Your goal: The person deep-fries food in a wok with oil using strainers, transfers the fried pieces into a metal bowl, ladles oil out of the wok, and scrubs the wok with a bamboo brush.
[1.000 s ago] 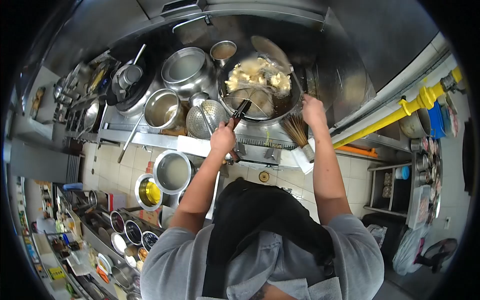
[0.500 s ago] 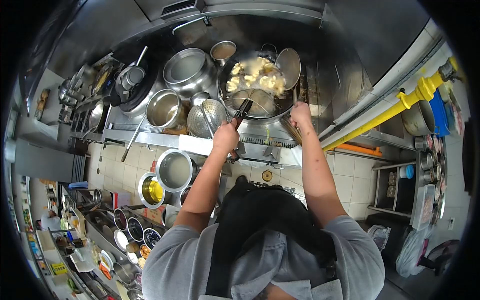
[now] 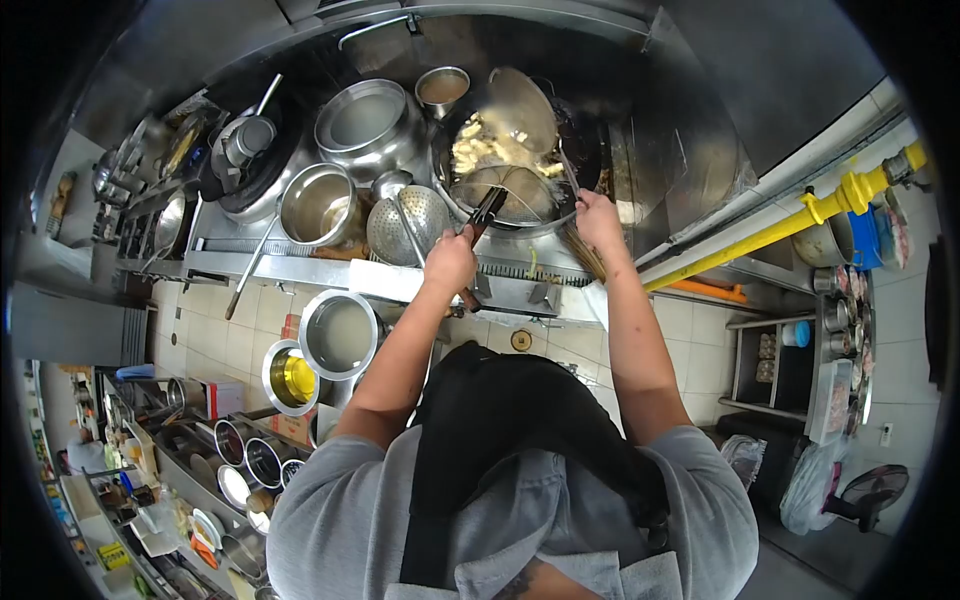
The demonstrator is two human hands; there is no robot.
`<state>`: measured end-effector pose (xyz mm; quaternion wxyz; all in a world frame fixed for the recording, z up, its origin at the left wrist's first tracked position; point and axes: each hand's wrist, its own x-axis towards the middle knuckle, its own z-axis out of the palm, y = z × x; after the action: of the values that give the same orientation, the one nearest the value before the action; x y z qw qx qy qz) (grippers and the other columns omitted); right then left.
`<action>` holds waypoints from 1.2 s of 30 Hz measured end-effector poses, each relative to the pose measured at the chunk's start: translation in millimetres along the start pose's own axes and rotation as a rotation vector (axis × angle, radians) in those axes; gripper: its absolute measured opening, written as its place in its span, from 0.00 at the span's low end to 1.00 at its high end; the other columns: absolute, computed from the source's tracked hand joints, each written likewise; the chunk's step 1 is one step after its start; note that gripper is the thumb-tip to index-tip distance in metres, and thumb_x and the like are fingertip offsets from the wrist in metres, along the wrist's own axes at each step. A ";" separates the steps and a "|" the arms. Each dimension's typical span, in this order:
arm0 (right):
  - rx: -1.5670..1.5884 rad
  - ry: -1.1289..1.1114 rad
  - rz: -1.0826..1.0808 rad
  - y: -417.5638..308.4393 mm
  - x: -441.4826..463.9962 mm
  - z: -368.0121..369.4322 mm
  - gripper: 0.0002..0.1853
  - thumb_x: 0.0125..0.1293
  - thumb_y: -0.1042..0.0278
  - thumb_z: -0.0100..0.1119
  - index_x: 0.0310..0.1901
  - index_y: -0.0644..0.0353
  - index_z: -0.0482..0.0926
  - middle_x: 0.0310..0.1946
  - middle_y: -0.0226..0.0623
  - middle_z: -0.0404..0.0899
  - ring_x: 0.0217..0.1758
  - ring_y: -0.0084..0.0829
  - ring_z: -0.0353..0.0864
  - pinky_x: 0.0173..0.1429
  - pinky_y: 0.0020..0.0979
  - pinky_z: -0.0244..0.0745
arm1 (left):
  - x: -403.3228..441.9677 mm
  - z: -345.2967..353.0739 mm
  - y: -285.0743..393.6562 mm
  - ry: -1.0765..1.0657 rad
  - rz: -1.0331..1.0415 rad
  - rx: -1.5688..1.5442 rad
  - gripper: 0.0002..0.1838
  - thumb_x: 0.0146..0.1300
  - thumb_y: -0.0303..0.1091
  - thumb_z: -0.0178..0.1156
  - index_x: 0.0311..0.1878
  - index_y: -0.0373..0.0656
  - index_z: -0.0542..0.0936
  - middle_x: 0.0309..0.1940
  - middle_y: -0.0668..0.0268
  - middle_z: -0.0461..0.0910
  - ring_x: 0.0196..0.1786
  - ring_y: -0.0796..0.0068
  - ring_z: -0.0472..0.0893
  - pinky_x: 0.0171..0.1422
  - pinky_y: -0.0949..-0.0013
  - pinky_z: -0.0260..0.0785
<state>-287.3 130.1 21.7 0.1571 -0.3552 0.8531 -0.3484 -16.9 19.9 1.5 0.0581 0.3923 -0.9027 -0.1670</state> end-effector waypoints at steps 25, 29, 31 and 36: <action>-0.273 -0.085 -0.281 -35.7 9.7 6.0 0.17 0.70 0.71 0.48 0.56 0.55 0.82 0.46 0.60 0.82 0.53 0.57 0.81 0.59 0.51 0.76 | 1.2 8.0 -31.7 0.071 0.015 -0.074 0.27 0.59 0.30 0.61 0.64 0.46 0.76 0.46 0.46 0.80 0.47 0.43 0.84 0.52 0.48 0.78; -0.342 -0.052 -0.277 -15.4 28.7 7.1 0.17 0.68 0.71 0.55 0.56 0.63 0.83 0.46 0.58 0.84 0.53 0.57 0.82 0.61 0.46 0.77 | -0.8 6.9 -28.5 0.074 0.004 -0.083 0.27 0.59 0.30 0.61 0.65 0.48 0.76 0.47 0.46 0.79 0.48 0.43 0.83 0.53 0.48 0.78; -0.322 -0.019 -0.234 -24.9 17.9 -3.6 0.17 0.68 0.71 0.55 0.55 0.62 0.83 0.45 0.58 0.84 0.53 0.57 0.82 0.61 0.46 0.76 | -0.4 8.6 -29.4 0.082 -0.001 -0.089 0.29 0.59 0.30 0.61 0.66 0.48 0.75 0.49 0.47 0.79 0.49 0.44 0.83 0.54 0.48 0.78; -0.283 -0.095 -0.267 -39.8 8.8 -14.0 0.17 0.68 0.71 0.56 0.56 0.61 0.83 0.45 0.59 0.83 0.53 0.58 0.81 0.61 0.48 0.75 | -4.0 1.2 -20.3 0.055 -0.022 -0.087 0.29 0.58 0.30 0.62 0.66 0.47 0.75 0.50 0.47 0.79 0.50 0.44 0.83 0.54 0.49 0.78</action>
<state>-280.9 110.5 59.5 0.0980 -0.4996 0.8306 -0.2254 -0.4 10.1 -6.6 0.0983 0.4036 -0.8883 -0.1960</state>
